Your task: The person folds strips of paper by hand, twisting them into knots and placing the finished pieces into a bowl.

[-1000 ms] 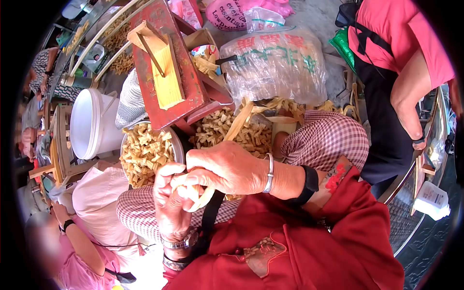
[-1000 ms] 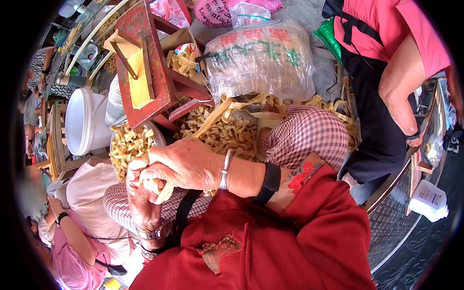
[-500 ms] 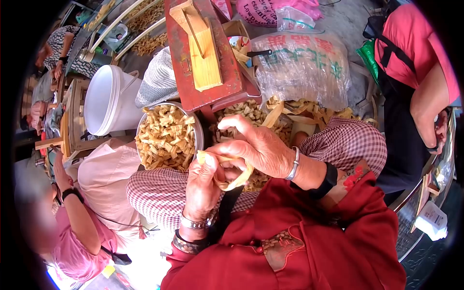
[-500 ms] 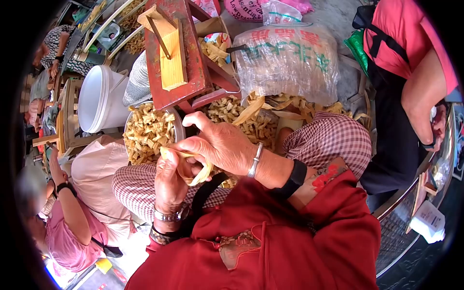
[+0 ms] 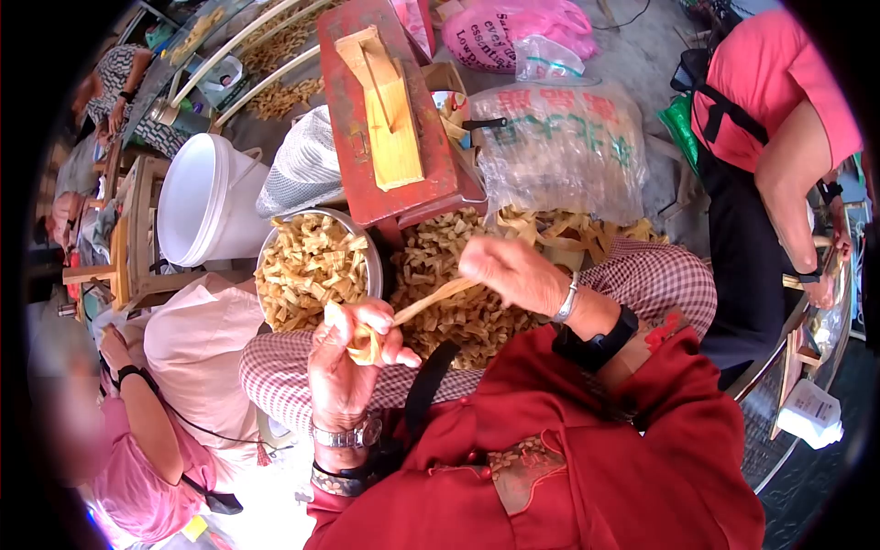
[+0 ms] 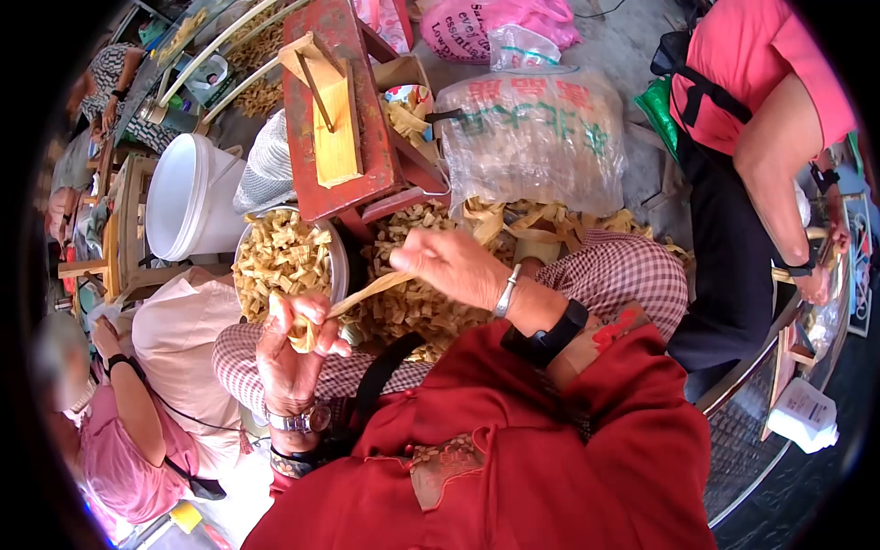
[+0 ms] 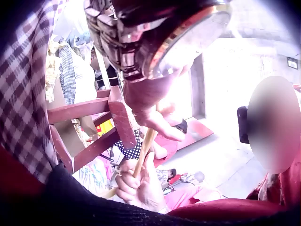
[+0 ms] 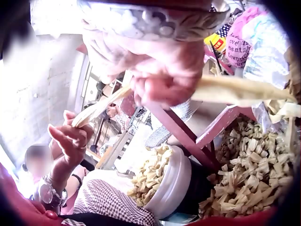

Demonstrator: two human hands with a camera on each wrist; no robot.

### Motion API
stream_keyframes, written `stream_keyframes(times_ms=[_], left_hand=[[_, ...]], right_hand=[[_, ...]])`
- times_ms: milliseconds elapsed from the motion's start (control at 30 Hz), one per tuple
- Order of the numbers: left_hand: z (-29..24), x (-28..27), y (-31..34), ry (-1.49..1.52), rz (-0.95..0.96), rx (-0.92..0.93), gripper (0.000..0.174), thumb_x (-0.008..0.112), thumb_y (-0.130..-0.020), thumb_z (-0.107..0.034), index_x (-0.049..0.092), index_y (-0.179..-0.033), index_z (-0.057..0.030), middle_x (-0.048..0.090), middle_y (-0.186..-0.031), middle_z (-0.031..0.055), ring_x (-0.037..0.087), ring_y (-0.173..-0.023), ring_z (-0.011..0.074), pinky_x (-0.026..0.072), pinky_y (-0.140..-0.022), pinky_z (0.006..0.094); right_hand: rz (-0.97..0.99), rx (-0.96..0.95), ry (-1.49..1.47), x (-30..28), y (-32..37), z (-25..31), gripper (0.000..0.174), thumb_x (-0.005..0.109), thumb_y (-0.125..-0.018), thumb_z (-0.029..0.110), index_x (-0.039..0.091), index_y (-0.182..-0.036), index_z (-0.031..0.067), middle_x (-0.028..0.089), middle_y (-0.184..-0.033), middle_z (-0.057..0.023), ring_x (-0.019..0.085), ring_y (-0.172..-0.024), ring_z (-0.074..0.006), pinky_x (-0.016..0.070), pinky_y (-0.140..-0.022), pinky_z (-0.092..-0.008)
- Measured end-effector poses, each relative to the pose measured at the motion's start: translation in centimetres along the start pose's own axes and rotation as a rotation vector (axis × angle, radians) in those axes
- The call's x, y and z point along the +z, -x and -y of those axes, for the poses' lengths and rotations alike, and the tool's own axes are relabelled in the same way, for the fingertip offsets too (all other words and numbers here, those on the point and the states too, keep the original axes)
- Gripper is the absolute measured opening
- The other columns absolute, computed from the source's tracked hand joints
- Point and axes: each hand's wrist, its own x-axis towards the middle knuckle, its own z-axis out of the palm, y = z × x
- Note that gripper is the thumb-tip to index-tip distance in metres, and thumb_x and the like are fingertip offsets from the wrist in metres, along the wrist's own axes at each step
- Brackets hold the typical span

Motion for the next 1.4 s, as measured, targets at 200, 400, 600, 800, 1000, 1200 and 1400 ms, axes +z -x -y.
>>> stream_keyframes(times_ms=[200, 400, 600, 800, 1000, 1200, 1400], left_hand=[[1.5, -0.6, -0.8, -0.125, -0.010, -0.013, 0.043, 0.049, -0.094, -0.041, 0.057, -0.103, 0.0009, 0.057, -0.095, 0.0111, 0.056, -0.068, 0.0178, 0.0536, -0.060, 0.0383], [2.0, 0.4, -0.8, -0.564, -0.209, 0.043, 0.036, 0.060, -0.091, -0.026, 0.055, -0.108, 0.0052, 0.056, -0.071, 0.0029, 0.051, -0.051, 0.0088, 0.0467, -0.047, 0.0224], [1.9, 0.9, -1.0, -0.612, -0.264, -0.054, 0.018, 0.066, -0.085, -0.008, 0.059, -0.099, -0.0002, 0.055, -0.065, 0.0004, 0.044, -0.043, 0.0047, 0.0344, -0.037, 0.0177], [1.6, 0.0, -0.6, -0.385, -0.245, 0.011, 0.008, 0.063, -0.087, -0.006, 0.059, -0.093, -0.0026, 0.051, -0.060, -0.0026, 0.039, -0.041, 0.0025, 0.0300, -0.035, 0.0175], [0.0, -1.1, -0.3, -0.178, -0.271, 0.149, 0.005, 0.057, -0.088, -0.001, 0.057, -0.092, -0.0034, 0.046, -0.060, -0.0027, 0.032, -0.041, 0.0025, 0.0263, -0.036, 0.0186], [-1.1, -0.9, -1.7, -0.357, -0.292, 0.156, 0.004, 0.059, -0.088, -0.002, 0.057, -0.092, -0.0033, 0.048, -0.060, -0.0026, 0.037, -0.044, 0.0026, 0.0297, -0.037, 0.0188], [-0.6, -0.8, -1.8, -0.352, -0.252, 0.146, 0.002, 0.057, -0.088, -0.001, 0.056, -0.090, -0.0032, 0.049, -0.061, 0.0003, 0.041, -0.045, 0.0054, 0.0336, -0.037, 0.0194]], right_hand=[[0.359, 0.092, -0.251, 3.0, -0.2, 2.7, 0.031, 0.053, -0.094, 0.031, 0.060, -0.100, 0.0020, 0.059, -0.071, -0.0030, 0.058, -0.059, -0.0089, 0.0514, -0.045, -0.0236], [0.257, 0.072, -0.169, 3.4, -0.5, 1.8, 0.025, 0.054, -0.093, 0.027, 0.060, -0.095, 0.0029, 0.059, -0.068, -0.0038, 0.056, -0.047, -0.0093, 0.0448, -0.041, -0.0233], [0.314, 0.040, -0.148, 4.2, -0.3, 2.5, 0.033, 0.050, -0.095, 0.033, 0.057, -0.101, 0.0014, 0.059, -0.070, -0.0054, 0.058, -0.051, -0.0108, 0.0496, -0.043, -0.0235], [0.302, -0.216, -0.015, 3.8, -0.3, 2.9, 0.035, 0.047, -0.096, 0.032, 0.056, -0.085, 0.0010, 0.058, -0.068, -0.0074, 0.058, -0.057, -0.0158, 0.0448, -0.051, -0.0280], [0.335, -0.224, -0.044, 1.6, -0.4, 2.6, 0.033, 0.046, -0.096, 0.027, 0.057, -0.078, 0.0011, 0.055, -0.066, -0.0068, 0.053, -0.061, -0.0179, 0.0421, -0.060, -0.0304], [0.323, 0.097, -0.158, 2.4, -0.6, 4.0, 0.030, 0.048, -0.096, 0.032, 0.057, -0.092, 0.0030, 0.052, -0.062, 0.0001, 0.051, -0.054, -0.0060, 0.0433, -0.045, -0.0234], [0.211, -0.263, 0.074, 2.2, -0.3, 3.5, 0.031, 0.047, -0.096, 0.026, 0.057, -0.081, 0.0018, 0.054, -0.062, -0.0070, 0.059, -0.060, -0.0193, 0.0448, -0.056, -0.0293]])
